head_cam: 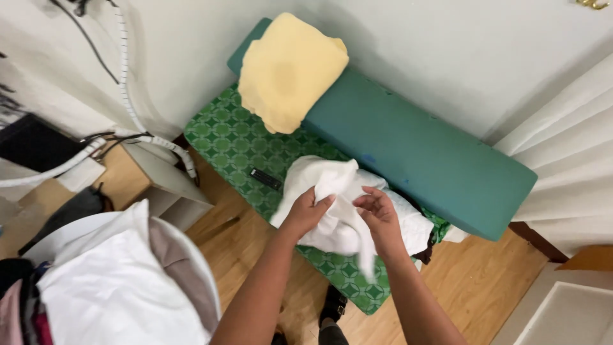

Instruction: The person folds a black garment on a white round table and places it on a stack. They then pick up a pair of light brown shorts from a green bench, shake them out, and fold them on the table. Finally, they fold a white shirt and place it on top of the stack.

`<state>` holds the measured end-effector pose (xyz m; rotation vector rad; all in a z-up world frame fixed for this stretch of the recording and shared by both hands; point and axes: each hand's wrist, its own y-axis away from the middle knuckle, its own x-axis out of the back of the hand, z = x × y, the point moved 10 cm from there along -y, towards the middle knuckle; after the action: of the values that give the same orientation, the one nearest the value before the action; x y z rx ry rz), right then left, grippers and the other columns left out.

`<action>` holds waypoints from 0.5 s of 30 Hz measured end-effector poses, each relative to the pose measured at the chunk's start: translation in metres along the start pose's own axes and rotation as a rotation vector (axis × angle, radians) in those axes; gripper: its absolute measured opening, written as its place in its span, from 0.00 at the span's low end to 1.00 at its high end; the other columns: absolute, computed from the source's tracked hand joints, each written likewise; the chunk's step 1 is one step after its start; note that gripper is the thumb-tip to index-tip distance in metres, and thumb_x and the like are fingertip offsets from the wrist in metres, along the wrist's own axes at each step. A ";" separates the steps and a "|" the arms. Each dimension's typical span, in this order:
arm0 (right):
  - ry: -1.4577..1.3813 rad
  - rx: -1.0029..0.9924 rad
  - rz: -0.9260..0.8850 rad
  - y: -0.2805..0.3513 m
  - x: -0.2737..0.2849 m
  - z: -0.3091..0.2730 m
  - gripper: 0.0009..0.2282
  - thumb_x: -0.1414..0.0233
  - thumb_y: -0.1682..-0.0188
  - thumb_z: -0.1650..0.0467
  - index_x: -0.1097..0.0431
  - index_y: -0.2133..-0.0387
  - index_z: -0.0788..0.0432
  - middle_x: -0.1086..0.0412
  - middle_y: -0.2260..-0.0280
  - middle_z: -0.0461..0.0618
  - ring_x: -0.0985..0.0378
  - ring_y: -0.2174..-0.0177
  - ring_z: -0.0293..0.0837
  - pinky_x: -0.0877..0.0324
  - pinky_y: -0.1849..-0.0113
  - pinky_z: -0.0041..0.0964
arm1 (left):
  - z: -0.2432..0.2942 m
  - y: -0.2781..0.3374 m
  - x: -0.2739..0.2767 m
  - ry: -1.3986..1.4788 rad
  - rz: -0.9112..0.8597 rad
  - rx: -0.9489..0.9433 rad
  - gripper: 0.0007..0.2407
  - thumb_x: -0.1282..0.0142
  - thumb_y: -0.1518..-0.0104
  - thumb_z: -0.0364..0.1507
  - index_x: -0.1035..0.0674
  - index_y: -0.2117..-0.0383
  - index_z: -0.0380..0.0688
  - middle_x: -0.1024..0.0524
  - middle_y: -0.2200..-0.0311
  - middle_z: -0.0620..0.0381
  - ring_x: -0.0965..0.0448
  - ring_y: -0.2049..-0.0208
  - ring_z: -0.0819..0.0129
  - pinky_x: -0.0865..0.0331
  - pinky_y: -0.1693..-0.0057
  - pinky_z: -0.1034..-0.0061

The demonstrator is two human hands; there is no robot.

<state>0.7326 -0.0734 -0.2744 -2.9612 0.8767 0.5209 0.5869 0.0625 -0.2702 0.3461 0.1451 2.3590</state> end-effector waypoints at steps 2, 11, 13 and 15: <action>0.144 -0.008 0.039 0.008 -0.014 -0.012 0.24 0.46 0.54 0.80 0.37 0.41 0.59 0.32 0.55 0.51 0.28 0.50 0.46 0.31 0.49 0.40 | 0.010 0.019 0.012 0.058 -0.018 0.034 0.19 0.41 0.41 0.41 0.22 0.50 0.42 0.17 0.57 0.53 0.20 0.56 0.68 0.27 0.49 0.73; 1.001 0.582 0.011 0.085 -0.120 -0.052 0.22 0.37 0.68 0.79 0.26 0.57 0.55 0.35 0.43 0.64 0.33 0.46 0.62 0.34 0.48 0.50 | 0.120 0.155 0.055 -0.299 -0.204 -0.292 0.15 0.33 0.46 0.37 0.20 0.66 0.36 0.21 0.73 0.50 0.23 0.72 0.71 0.28 0.62 0.69; 0.928 0.576 -0.006 0.093 -0.128 -0.043 0.16 0.40 0.66 0.77 0.29 0.63 0.56 0.26 0.49 0.57 0.24 0.50 0.57 0.28 0.52 0.45 | 0.145 0.184 0.078 -0.165 -0.160 -0.427 0.13 0.33 0.47 0.33 0.21 0.64 0.37 0.22 0.71 0.51 0.24 0.69 0.74 0.28 0.60 0.71; 0.952 0.526 0.012 0.102 -0.133 -0.037 0.15 0.42 0.63 0.78 0.28 0.60 0.57 0.26 0.53 0.58 0.24 0.53 0.59 0.28 0.53 0.46 | 0.151 0.209 0.108 -0.072 -0.111 -0.448 0.12 0.32 0.47 0.31 0.21 0.62 0.38 0.22 0.69 0.52 0.25 0.68 0.75 0.27 0.59 0.73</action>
<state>0.5854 -0.0934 -0.1884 -2.5867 0.8467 -1.0441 0.4176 -0.0135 -0.0613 0.1969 -0.3841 2.1878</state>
